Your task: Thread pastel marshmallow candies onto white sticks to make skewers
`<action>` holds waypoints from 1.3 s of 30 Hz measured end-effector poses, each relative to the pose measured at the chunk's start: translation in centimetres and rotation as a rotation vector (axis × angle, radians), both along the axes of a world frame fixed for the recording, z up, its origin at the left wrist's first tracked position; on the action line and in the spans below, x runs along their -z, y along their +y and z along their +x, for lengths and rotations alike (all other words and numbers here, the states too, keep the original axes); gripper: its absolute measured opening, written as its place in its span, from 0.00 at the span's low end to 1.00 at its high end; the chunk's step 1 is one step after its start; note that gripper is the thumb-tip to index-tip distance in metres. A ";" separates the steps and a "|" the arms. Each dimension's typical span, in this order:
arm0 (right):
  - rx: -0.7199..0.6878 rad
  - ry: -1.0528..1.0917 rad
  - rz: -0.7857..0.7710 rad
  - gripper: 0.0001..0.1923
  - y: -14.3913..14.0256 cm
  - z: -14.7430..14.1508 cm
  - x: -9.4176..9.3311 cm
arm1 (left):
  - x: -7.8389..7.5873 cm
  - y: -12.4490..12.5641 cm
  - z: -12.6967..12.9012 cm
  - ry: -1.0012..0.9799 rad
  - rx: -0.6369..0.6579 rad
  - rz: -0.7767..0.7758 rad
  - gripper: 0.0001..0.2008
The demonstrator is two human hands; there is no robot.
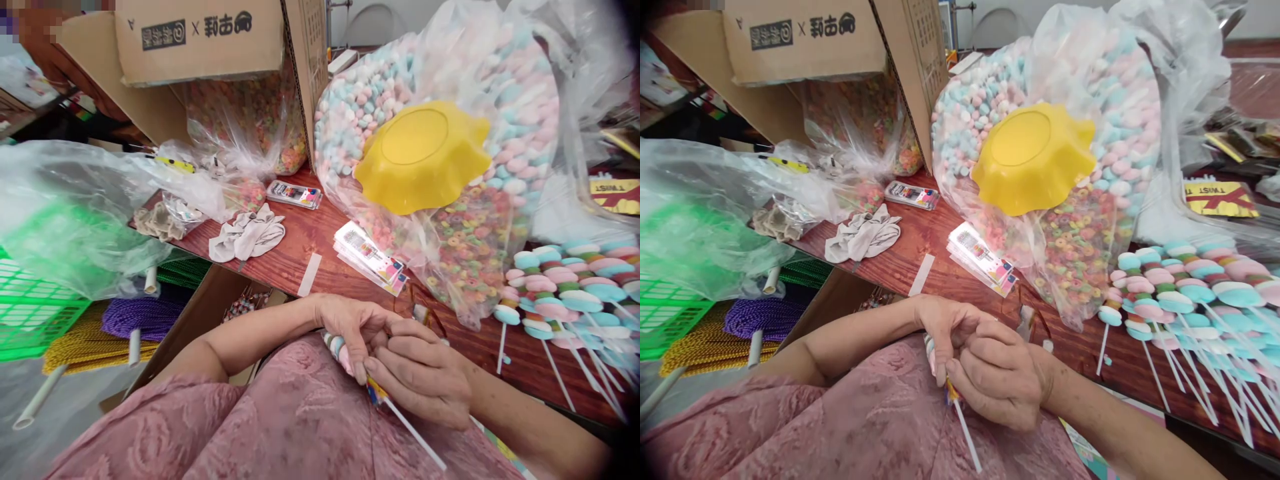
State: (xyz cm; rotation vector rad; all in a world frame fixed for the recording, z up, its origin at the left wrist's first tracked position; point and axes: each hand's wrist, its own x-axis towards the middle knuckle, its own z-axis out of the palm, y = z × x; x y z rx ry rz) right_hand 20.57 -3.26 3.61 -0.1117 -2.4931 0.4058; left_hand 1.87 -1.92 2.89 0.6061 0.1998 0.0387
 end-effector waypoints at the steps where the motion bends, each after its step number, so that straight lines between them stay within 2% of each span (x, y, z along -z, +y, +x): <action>1: -0.022 0.068 0.060 0.09 0.1 -0.2 0.0 | -0.3 0.1 0.0 0.008 -0.011 -0.003 0.39; 4: -0.069 0.304 0.241 0.08 0.5 -1.0 -0.6 | -1.1 0.5 0.1 0.026 -0.040 0.002 0.40; 11: 0.082 0.310 0.237 0.12 0.4 -2.4 -3.4 | -2.9 1.7 -0.7 0.032 -0.133 0.190 0.35; 14: 0.053 0.190 0.193 0.12 0.7 -2.1 -4.2 | -3.9 2.1 -1.8 0.095 -0.075 0.269 0.33; 17: -0.021 0.108 0.154 0.12 0.9 -1.8 -4.4 | -4.9 2.5 -2.7 0.209 0.038 0.354 0.24; 20: -0.066 0.125 0.150 0.12 0.7 -1.8 -4.2 | -5.5 2.6 -3.0 0.284 0.099 0.362 0.20; 24: -0.019 0.260 0.116 0.13 0.6 -1.8 -3.7 | -5.1 2.5 -2.7 0.244 0.091 0.344 0.20; 28: -0.041 0.223 0.064 0.13 0.3 -1.7 -3.2 | -4.3 2.5 -2.4 0.233 0.095 0.379 0.22; 31: -0.010 0.267 0.107 0.11 -0.1 -2.0 -2.8 | -4.0 2.5 -2.3 0.217 0.134 0.390 0.23; 35: 0.001 0.262 0.190 0.14 0.0 -2.4 -2.6 | -3.6 2.5 -2.7 0.217 0.109 0.381 0.22; 39: -0.026 0.170 0.219 0.12 0.8 -2.3 -3.5 | -3.3 2.9 -3.5 0.245 0.069 0.420 0.20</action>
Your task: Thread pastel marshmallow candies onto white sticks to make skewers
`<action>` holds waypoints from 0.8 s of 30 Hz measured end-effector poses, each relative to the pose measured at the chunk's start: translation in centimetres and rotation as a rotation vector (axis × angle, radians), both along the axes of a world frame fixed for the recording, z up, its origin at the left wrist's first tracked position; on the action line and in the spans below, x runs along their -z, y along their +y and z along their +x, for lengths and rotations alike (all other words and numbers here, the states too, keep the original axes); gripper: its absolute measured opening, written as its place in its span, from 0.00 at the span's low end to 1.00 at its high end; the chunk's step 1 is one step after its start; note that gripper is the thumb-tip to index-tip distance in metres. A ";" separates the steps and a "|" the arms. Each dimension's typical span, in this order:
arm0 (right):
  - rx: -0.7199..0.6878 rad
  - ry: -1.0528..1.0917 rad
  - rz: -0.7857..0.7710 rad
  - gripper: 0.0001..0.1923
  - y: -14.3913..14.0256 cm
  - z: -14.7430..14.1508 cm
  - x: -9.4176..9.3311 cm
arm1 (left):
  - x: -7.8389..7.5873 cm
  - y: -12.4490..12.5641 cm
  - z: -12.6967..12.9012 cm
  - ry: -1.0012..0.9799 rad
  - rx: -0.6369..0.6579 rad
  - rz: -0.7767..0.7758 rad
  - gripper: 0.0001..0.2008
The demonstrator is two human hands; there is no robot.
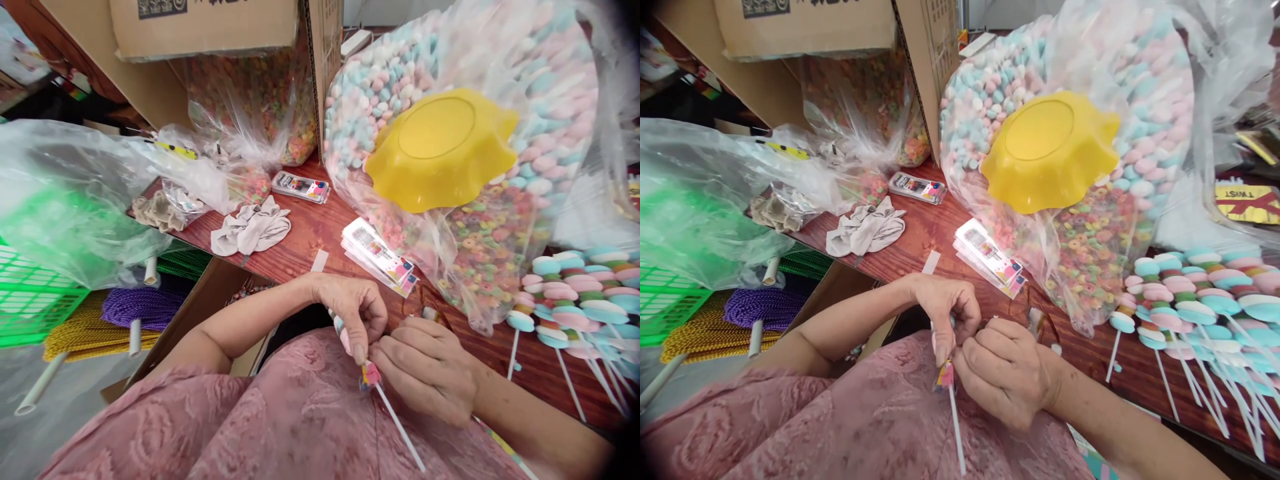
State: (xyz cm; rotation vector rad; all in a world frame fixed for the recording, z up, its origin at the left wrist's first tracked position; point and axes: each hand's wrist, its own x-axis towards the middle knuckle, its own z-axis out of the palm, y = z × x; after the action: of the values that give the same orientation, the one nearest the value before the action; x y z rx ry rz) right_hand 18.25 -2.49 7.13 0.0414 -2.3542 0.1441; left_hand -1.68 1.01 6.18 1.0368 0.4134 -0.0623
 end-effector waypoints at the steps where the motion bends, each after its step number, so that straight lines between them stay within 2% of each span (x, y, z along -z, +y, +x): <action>1: -0.018 -0.060 -0.001 0.12 0.2 0.1 -0.4 | -0.1 0.2 -0.2 0.017 0.001 0.040 0.19; 3: -0.065 -0.216 -0.002 0.13 0.7 0.2 -1.2 | -0.8 0.6 -0.4 0.068 0.010 0.190 0.16; 5: -0.091 -0.379 -0.009 0.13 1.2 0.2 -1.9 | -2.2 0.9 -0.3 0.142 0.040 0.463 0.12; 7: -0.108 -0.519 -0.053 0.12 1.9 0.1 -2.2 | -3.9 0.6 0.1 0.249 0.079 0.846 0.09; 9: -0.123 -0.580 -0.167 0.12 3.0 -0.1 -2.0 | -5.6 -0.1 0.7 0.373 0.092 1.272 0.08; 12: -0.072 -0.555 -0.513 0.14 5.0 -0.2 -1.5 | -7.5 -1.5 1.2 0.535 -0.010 1.806 0.05; 14: 0.069 -0.485 -0.851 0.13 6.4 -0.3 -1.2 | -7.8 -2.3 1.3 0.643 -0.111 1.997 0.08; 15: 0.172 -0.412 -1.024 0.13 7.0 -0.3 -1.1 | -7.7 -2.6 1.3 0.693 -0.182 2.041 0.09; 17: 0.397 -0.150 -1.318 0.11 7.8 -0.5 -1.0 | -7.0 -3.1 1.4 0.724 -0.373 2.009 0.09; 19: 0.538 0.198 -1.494 0.09 8.0 -0.7 -1.2 | -5.5 -3.3 1.7 0.574 -0.595 1.788 0.12; 20: 0.559 0.363 -1.538 0.08 7.9 -0.9 -1.4 | -4.6 -3.3 1.9 0.446 -0.698 1.596 0.15; 22: 0.514 0.586 -1.570 0.08 7.0 -1.2 -1.9 | -2.7 -3.0 2.6 0.231 -0.846 1.086 0.16; 24: 0.457 0.642 -1.526 0.08 5.5 -1.4 -2.4 | -1.1 -2.2 3.2 0.107 -0.940 0.564 0.17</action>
State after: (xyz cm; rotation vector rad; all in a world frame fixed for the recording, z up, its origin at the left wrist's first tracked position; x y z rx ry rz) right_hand 16.81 3.03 9.50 -0.9912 -1.0974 1.3735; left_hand 1.48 -1.22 7.32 1.2947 1.0174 0.8853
